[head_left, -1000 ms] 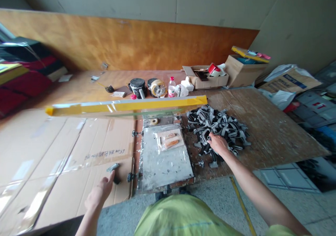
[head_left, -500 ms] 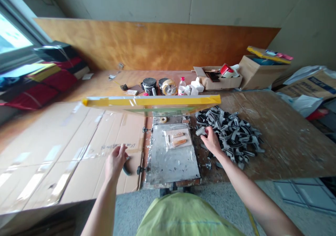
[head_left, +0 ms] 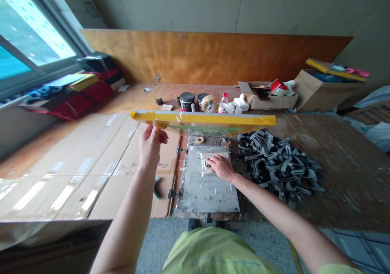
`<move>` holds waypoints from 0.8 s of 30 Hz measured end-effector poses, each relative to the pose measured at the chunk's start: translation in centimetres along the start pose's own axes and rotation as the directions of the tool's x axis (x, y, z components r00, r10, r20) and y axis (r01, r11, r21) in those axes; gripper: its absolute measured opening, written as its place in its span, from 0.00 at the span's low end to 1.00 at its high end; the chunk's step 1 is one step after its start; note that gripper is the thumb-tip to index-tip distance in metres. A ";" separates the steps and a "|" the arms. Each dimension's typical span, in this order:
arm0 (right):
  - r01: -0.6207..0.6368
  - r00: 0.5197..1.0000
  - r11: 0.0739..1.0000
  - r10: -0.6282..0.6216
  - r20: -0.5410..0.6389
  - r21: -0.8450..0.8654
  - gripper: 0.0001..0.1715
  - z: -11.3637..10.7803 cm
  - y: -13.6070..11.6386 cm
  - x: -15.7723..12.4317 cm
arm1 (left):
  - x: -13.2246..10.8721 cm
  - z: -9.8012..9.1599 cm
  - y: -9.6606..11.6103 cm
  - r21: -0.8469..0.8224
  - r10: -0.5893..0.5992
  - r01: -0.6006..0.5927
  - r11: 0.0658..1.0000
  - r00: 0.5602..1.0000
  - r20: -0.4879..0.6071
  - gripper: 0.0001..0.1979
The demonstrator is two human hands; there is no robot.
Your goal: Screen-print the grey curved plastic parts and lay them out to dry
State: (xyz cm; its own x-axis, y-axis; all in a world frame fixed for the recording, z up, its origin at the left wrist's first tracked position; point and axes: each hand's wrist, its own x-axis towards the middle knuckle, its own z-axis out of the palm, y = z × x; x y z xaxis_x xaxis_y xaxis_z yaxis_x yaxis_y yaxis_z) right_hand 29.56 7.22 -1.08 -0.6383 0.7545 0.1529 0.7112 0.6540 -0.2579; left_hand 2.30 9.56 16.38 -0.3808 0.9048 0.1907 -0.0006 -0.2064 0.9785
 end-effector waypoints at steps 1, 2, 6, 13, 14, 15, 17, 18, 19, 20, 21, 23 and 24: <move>-0.010 0.999 1.000 0.011 -0.037 0.025 0.21 0.4 -0.1 0.0 | 0.1 0.2 0.1 -0.002 0.005 -0.005 1.000 1.000 -0.011 0.17; -0.020 0.997 0.999 0.024 -0.078 0.050 0.21 0.9 -0.2 0.1 | 0.3 0.4 0.1 0.002 0.013 -0.013 1.000 1.000 -0.024 0.17; -0.026 0.983 0.991 0.049 -0.177 0.129 0.22 2.2 -0.2 -0.2 | 0.9 0.7 -0.1 0.030 0.050 -0.049 0.998 0.998 -0.027 0.20; -0.040 0.993 0.986 0.057 -0.101 0.159 0.19 0.5 1.4 -0.7 | -0.7 -0.5 -0.3 0.066 0.009 -0.011 0.998 1.000 0.026 0.19; -0.049 0.994 0.987 0.063 -0.090 0.154 0.20 0.0 1.4 -0.5 | -1.3 -0.7 -0.4 0.084 0.006 -0.008 0.996 1.000 0.027 0.19; -0.060 0.995 0.987 0.072 -0.074 0.151 0.21 -0.4 1.2 -0.3 | -1.7 -0.9 -0.6 0.102 0.002 -0.005 0.995 1.000 0.025 0.19; -0.077 0.997 0.984 0.080 -0.013 0.162 0.24 -0.8 0.5 0.4 | -2.5 -1.1 -0.9 0.123 -0.005 0.003 0.992 1.000 0.015 0.22; -0.078 0.997 0.982 0.075 0.024 0.175 0.25 -0.9 0.1 0.7 | -2.7 -1.2 -1.1 0.124 -0.008 0.007 0.992 1.000 0.010 0.23; -0.075 0.996 0.979 0.066 0.055 0.191 0.25 -0.8 -0.3 1.0 | -2.9 -1.3 -1.2 0.121 -0.010 0.009 0.993 1.000 0.011 0.25; -0.070 0.995 0.976 0.055 0.077 0.208 0.24 -0.7 -0.7 1.2 | -3.0 -1.3 -1.2 0.118 -0.010 0.008 0.993 1.000 0.014 0.26; -0.068 0.995 0.972 0.049 0.090 0.227 0.23 -0.5 -1.0 1.3 | -3.0 -1.3 -1.2 0.114 -0.010 0.008 0.993 1.000 0.020 0.26; -0.105 0.993 0.949 0.082 0.089 0.298 0.19 -0.5 -1.0 1.1 | -3.2 -1.4 -1.2 0.098 -0.028 0.025 0.995 0.999 0.031 0.27; -0.146 0.989 0.923 0.130 0.071 0.357 0.17 -0.7 -0.6 0.7 | -3.3 -1.5 -1.2 0.084 -0.049 0.046 0.995 0.998 0.039 0.28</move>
State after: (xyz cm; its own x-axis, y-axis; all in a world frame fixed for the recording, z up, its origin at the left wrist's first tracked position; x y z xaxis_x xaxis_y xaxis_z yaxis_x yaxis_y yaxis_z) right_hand 28.83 7.40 -0.18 -0.5599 0.8270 0.0505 0.6445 0.4731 -0.6007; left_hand 2.15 6.21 14.47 -0.3436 0.9279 0.1450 0.0594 -0.1327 0.9894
